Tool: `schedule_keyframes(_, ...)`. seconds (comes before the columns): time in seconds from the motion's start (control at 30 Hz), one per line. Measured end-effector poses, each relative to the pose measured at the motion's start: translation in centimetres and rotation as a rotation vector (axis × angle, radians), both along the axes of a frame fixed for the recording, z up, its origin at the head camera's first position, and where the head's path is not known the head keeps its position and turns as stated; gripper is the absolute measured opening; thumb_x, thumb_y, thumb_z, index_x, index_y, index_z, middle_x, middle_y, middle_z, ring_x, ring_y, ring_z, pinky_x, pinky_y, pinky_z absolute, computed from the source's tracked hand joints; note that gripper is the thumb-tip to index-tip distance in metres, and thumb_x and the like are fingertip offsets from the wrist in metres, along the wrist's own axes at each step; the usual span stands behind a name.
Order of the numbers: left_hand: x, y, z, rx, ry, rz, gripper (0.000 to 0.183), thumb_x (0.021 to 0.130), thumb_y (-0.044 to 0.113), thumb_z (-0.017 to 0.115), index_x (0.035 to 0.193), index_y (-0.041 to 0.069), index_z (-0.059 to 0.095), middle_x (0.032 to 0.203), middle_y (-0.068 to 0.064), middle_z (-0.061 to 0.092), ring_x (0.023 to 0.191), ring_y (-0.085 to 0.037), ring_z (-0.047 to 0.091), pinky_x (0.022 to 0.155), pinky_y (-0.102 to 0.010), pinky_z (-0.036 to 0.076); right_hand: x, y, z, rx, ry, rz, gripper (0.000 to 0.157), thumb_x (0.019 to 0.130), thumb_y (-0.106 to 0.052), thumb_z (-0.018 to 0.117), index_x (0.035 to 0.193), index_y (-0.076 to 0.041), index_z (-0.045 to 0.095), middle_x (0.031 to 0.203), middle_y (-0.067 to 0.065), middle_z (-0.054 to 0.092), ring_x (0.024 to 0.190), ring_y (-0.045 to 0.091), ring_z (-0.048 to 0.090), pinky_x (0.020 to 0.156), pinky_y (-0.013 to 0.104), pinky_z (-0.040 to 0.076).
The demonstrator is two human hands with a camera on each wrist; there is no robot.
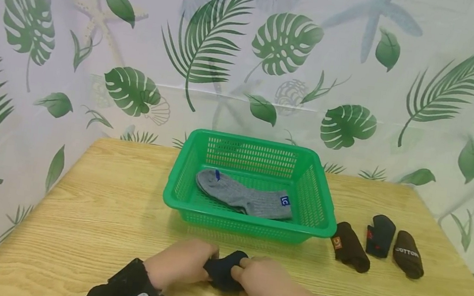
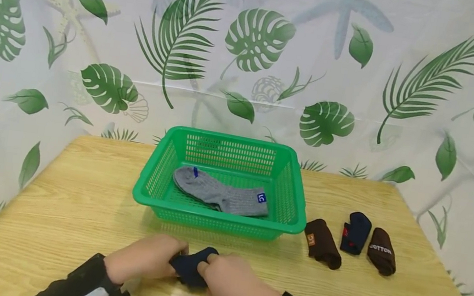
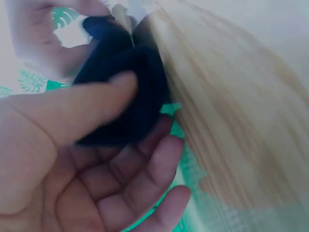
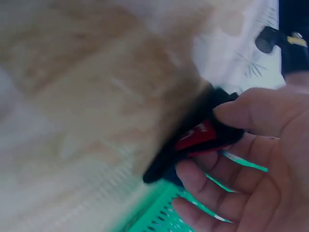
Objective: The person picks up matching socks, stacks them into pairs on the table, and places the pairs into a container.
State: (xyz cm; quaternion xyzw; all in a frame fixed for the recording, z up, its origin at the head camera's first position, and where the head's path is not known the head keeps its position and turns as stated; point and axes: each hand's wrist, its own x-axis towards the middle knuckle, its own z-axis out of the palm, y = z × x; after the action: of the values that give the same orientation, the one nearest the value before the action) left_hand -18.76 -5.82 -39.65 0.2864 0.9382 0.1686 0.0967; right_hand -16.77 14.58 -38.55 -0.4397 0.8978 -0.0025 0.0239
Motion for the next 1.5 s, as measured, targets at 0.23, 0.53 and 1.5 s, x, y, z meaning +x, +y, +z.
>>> schedule_keyframes(0.23, -0.3, -1.7, 0.4, 0.075, 0.046, 0.038, 0.029, 0.063, -0.008, 0.073, 0.076, 0.014, 0.058, 0.072, 0.005, 0.056, 0.066, -0.010, 0.049, 0.061, -0.025, 0.044, -0.6, 1.4, 2.5, -0.283, -0.049, -0.044, 0.017, 0.076, -0.011, 0.070, 0.081, -0.014, 0.054, 0.063, -0.010, 0.047, 0.053, 0.002, 0.038, 0.048, 0.020, 0.034)
schedule_keyframes(0.53, -0.9, -3.0, 0.5, 0.084, 0.055, -0.054, 0.036, 0.058, -0.015, 0.067, 0.071, 0.016, 0.055, 0.068, 0.009, 0.051, 0.066, -0.008, 0.048, 0.062, -0.026, 0.044, -1.7, 2.9, 3.0, -0.487, -0.422, -0.201, 0.011, 0.090, -0.010, 0.065, 0.100, -0.007, 0.061, 0.063, -0.012, 0.047, 0.052, -0.001, 0.038, 0.057, 0.021, 0.042)
schedule_keyframes(1.5, 1.6, 0.2, 1.5, -0.137, 0.080, -0.217, 0.027, 0.080, 0.024, 0.080, 0.105, 0.020, 0.070, 0.095, 0.009, 0.065, 0.087, -0.006, 0.062, 0.075, -0.022, 0.050, -0.3, 2.7, 0.3, 0.050, -0.349, -0.026, 0.056, 0.089, -0.031, 0.070, 0.138, -0.010, 0.054, 0.144, 0.007, 0.049, 0.129, 0.024, 0.050, 0.100, 0.035, 0.046)
